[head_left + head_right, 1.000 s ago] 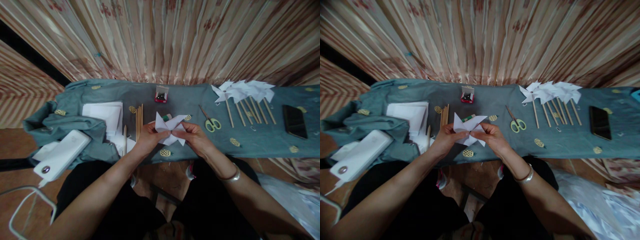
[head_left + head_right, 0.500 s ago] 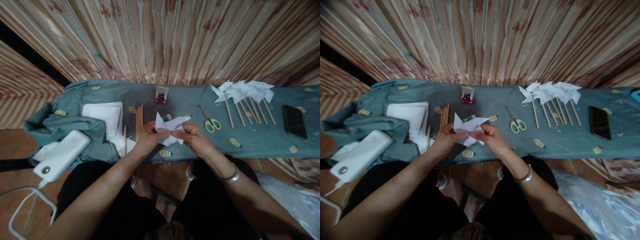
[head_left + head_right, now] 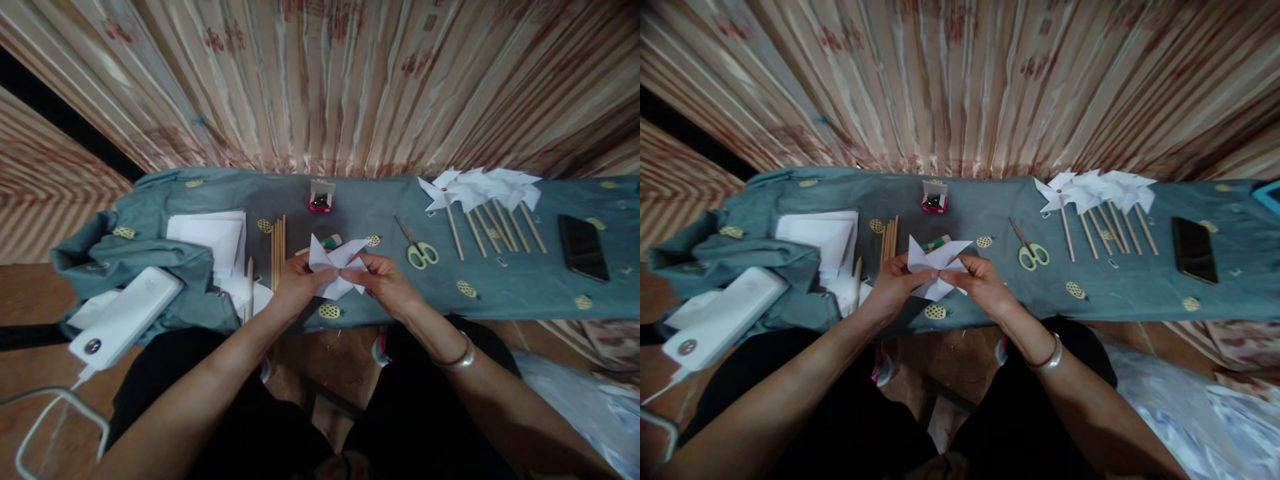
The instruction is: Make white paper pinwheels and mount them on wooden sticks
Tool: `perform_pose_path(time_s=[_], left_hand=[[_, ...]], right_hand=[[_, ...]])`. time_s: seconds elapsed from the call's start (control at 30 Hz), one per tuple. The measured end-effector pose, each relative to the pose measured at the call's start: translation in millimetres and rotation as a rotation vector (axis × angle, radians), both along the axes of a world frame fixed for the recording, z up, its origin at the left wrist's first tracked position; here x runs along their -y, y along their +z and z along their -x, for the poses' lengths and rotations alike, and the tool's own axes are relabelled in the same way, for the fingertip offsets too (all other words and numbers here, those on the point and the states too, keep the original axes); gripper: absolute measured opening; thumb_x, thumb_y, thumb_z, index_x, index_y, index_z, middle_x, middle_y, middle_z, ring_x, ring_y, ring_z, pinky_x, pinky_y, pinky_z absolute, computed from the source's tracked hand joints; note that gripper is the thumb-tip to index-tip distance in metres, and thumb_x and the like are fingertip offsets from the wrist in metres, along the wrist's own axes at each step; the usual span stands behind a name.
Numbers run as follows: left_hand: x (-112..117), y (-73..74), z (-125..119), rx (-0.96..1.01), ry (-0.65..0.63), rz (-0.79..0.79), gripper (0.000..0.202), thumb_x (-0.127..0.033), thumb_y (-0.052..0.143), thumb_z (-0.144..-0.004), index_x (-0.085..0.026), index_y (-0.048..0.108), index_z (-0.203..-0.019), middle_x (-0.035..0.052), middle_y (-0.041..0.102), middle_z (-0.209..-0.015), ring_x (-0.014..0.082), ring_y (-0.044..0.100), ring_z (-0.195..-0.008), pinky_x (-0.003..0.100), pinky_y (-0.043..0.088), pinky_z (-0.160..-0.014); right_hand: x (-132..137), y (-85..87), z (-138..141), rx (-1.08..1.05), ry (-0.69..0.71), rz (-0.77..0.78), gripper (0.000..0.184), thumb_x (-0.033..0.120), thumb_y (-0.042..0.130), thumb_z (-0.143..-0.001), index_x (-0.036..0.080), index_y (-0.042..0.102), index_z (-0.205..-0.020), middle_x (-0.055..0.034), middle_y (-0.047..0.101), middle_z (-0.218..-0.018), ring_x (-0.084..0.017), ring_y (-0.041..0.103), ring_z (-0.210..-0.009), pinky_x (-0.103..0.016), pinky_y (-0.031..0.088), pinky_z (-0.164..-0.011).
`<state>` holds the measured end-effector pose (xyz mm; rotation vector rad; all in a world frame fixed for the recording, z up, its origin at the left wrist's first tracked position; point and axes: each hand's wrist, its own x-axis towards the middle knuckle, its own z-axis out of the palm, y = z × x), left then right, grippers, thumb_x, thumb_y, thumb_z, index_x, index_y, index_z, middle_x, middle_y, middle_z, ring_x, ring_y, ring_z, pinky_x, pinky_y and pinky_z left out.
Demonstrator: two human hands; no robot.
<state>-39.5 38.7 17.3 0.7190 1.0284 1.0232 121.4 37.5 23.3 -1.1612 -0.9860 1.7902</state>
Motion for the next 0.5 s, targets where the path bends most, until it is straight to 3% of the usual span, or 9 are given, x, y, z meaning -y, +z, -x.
perform_pose_path(time_s=[0.17,0.3,0.43,0.5], left_hand=[[2,-4.9,-4,-0.002,-0.004,-0.01,0.031,-0.025,0.085,-0.051,-0.015,0.072,-0.077,0.0003,0.071,-0.069,0.011,0.06,-0.058,0.024,0.048,-0.06],[-1,0.5,-2,0.028,-0.019,-0.047,0.034,-0.029,0.084,-0.056,-0.015,0.073,-0.085,0.0046,0.074,-0.081,0.0149,0.065,-0.07,0.028,0.051,-0.071],[-16,6.8,16,-0.027,0.09,-0.12,0.035,-0.044,0.071,-0.071,-0.015,0.073,-0.092,0.0079,0.074,-0.089,0.0169,0.067,-0.081,0.029,0.05,-0.077],[-26,6.4,30,-0.17,0.168,-0.205,0.035,-0.045,0.067,-0.076,-0.016,0.072,-0.094,0.0072,0.073,-0.091,0.0165,0.066,-0.082,0.03,0.051,-0.078]], right_hand=[[1,-2.5,-4,0.049,0.007,-0.073,0.02,0.031,0.082,-0.062,0.019,0.07,-0.073,0.0044,0.067,-0.066,-0.009,0.055,-0.058,-0.023,0.045,-0.063],[0,0.3,-15,0.096,-0.022,-0.117,0.02,0.034,0.079,-0.065,0.019,0.069,-0.074,0.0029,0.069,-0.07,-0.009,0.056,-0.06,-0.024,0.045,-0.062],[0,5.5,-30,0.186,-0.073,-0.158,0.022,0.035,0.079,-0.066,0.019,0.071,-0.08,0.0015,0.07,-0.073,-0.01,0.056,-0.06,-0.024,0.046,-0.06],[2,8.2,-36,0.204,-0.044,-0.179,0.024,0.036,0.078,-0.066,0.02,0.072,-0.082,0.0012,0.071,-0.073,-0.011,0.058,-0.061,-0.025,0.047,-0.061]])
